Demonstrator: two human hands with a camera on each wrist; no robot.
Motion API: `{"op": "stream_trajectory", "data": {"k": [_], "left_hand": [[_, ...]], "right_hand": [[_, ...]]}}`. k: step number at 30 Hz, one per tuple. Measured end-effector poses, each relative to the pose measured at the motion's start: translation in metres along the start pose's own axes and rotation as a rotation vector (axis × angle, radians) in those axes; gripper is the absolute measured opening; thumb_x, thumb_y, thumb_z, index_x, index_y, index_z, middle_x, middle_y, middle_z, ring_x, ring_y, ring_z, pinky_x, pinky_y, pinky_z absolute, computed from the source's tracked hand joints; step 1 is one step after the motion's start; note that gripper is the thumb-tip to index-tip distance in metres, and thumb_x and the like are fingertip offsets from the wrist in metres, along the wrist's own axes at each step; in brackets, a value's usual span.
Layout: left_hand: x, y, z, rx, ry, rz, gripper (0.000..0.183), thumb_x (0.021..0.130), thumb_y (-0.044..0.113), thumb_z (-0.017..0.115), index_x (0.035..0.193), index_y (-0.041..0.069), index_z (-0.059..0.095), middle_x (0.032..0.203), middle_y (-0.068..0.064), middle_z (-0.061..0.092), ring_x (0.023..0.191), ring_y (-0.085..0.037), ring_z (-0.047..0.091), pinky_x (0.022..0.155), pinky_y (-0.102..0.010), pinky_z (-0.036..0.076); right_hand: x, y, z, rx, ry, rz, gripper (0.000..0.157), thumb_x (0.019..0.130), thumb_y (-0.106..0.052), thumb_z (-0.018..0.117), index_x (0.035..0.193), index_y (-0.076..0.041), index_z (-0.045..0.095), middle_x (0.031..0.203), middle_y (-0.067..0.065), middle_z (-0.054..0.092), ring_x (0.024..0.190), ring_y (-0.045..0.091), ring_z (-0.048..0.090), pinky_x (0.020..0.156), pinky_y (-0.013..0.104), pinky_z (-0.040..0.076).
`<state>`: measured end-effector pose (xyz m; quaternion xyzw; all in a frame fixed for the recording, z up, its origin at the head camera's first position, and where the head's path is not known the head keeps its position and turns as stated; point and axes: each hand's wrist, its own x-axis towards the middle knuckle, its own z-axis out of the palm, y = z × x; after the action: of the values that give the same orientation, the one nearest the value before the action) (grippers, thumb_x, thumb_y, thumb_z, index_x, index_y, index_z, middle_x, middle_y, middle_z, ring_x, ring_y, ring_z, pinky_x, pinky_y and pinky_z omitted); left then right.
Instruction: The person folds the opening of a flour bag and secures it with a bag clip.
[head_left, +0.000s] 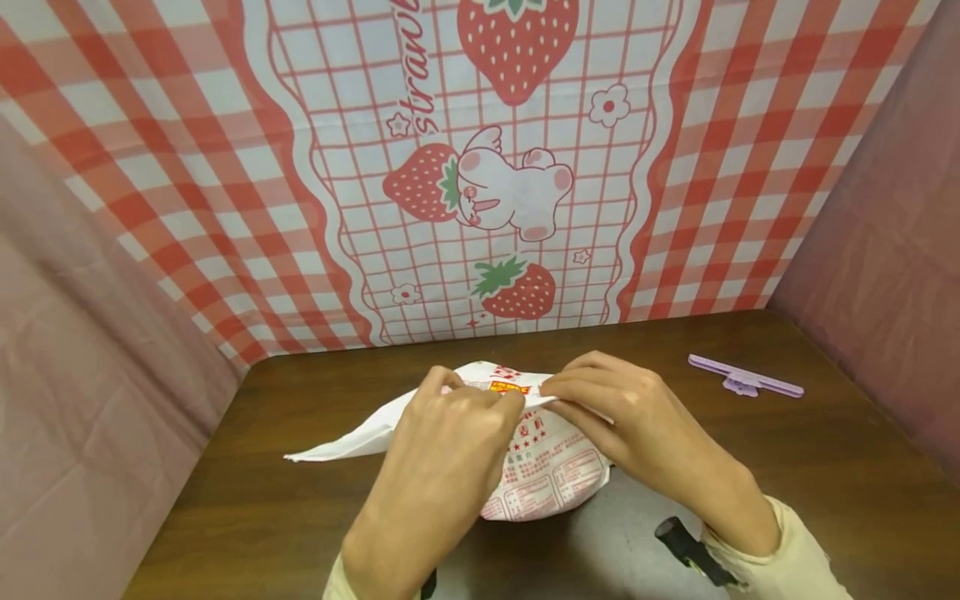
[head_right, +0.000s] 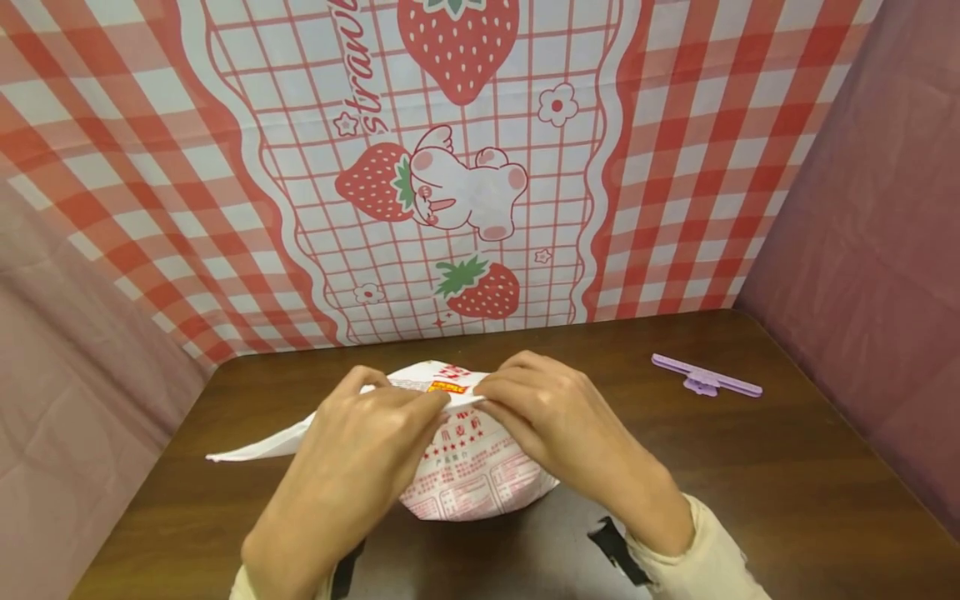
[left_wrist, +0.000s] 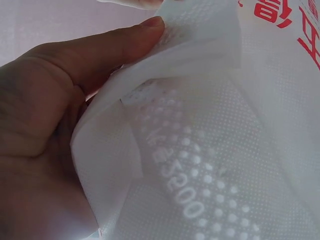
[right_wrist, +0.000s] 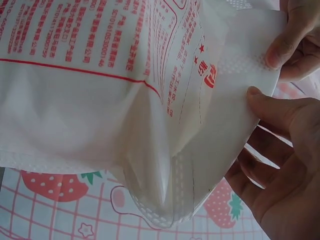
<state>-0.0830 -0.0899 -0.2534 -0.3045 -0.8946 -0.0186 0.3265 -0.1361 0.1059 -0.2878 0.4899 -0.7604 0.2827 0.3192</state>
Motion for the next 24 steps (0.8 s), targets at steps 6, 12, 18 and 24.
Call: {"op": "stream_trajectory", "data": {"k": [6, 12, 18, 24], "left_hand": [[0.0019, -0.0013, 0.0006, -0.010, 0.033, 0.022, 0.020, 0.070, -0.001, 0.055, 0.060, 0.015, 0.049, 0.045, 0.005, 0.045, 0.045, -0.010, 0.049, 0.063, -0.029, 0.037], [0.0019, -0.0023, 0.0004, -0.021, 0.009, 0.018, 0.020, 0.071, -0.001, 0.055, 0.061, 0.016, 0.049, 0.046, 0.007, 0.046, 0.046, -0.010, 0.050, 0.064, -0.028, 0.037], [0.0007, -0.0028, 0.0001, -0.027, -0.009, 0.007, 0.021, 0.073, 0.002, 0.057, 0.060, 0.017, 0.048, 0.047, 0.008, 0.045, 0.046, -0.009, 0.050, 0.063, -0.027, 0.036], [0.0011, -0.0022, -0.0010, -0.038, -0.007, -0.002, 0.025, 0.076, 0.002, 0.055, 0.059, 0.017, 0.046, 0.045, 0.010, 0.040, 0.043, -0.007, 0.046, 0.063, -0.026, 0.036]], "right_hand": [[-0.0012, 0.0013, -0.0010, -0.011, -0.005, 0.026, 0.022, 0.074, -0.004, 0.067, 0.094, -0.013, 0.068, 0.090, -0.006, 0.061, 0.084, 0.005, 0.056, 0.074, 0.015, 0.043], [-0.0014, 0.0032, -0.0029, -0.025, -0.016, 0.057, 0.021, 0.073, -0.006, 0.070, 0.091, -0.018, 0.068, 0.087, -0.010, 0.060, 0.082, 0.003, 0.055, 0.072, 0.014, 0.043], [-0.0020, 0.0046, -0.0039, -0.021, -0.033, 0.068, 0.022, 0.074, -0.007, 0.070, 0.091, -0.020, 0.068, 0.086, -0.012, 0.060, 0.082, 0.001, 0.055, 0.072, 0.013, 0.042], [-0.0034, 0.0059, -0.0054, -0.033, -0.048, 0.082, 0.021, 0.074, -0.008, 0.069, 0.091, -0.021, 0.068, 0.086, -0.013, 0.059, 0.081, 0.000, 0.054, 0.072, 0.012, 0.042]]}}
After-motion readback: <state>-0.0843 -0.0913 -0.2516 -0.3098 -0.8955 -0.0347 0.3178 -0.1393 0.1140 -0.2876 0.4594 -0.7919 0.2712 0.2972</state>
